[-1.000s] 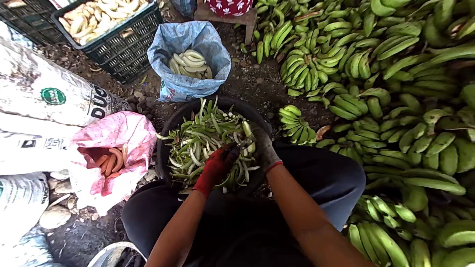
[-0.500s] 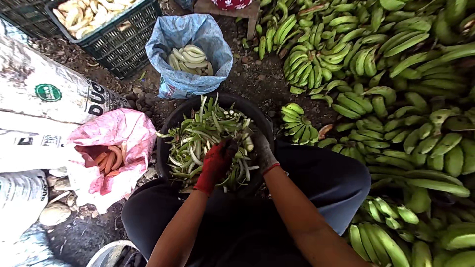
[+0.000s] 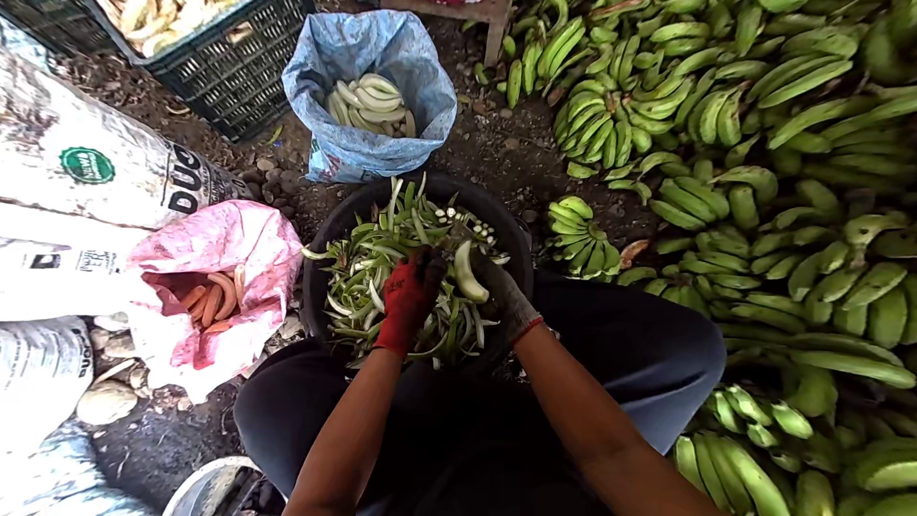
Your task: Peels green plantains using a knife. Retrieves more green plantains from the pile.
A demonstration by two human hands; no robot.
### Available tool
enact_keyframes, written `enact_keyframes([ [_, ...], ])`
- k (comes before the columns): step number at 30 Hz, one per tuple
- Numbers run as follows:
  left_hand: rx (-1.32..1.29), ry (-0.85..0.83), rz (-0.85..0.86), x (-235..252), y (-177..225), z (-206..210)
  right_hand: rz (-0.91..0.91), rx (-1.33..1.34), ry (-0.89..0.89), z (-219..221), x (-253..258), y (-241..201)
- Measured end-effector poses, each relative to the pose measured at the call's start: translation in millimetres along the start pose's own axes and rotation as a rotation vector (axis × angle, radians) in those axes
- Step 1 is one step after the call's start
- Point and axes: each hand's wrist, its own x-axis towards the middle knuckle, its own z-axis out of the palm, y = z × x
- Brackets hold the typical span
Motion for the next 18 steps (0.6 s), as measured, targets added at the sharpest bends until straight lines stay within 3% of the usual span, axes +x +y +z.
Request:
enact_keyframes([
  [5,0.022,-0.086,0.121,-20.3,14.9,11.2,-0.212,0.047,0.292,13.3,-3.1,-21.1],
  [11,0.096,-0.020,0.086,-19.7,16.2,15.5,-0.180,-0.010,0.684,36.8,-1.3,-34.8],
  [15,0.089,-0.076,-0.016,-14.6,18.9,10.1,-0.167,-0.238,0.736,42.6,-1.3,-30.7],
  [18,0.051,-0.128,-0.074,-4.8,14.2,3.8,-0.212,-0.343,0.558,38.7,-9.4,-19.7],
])
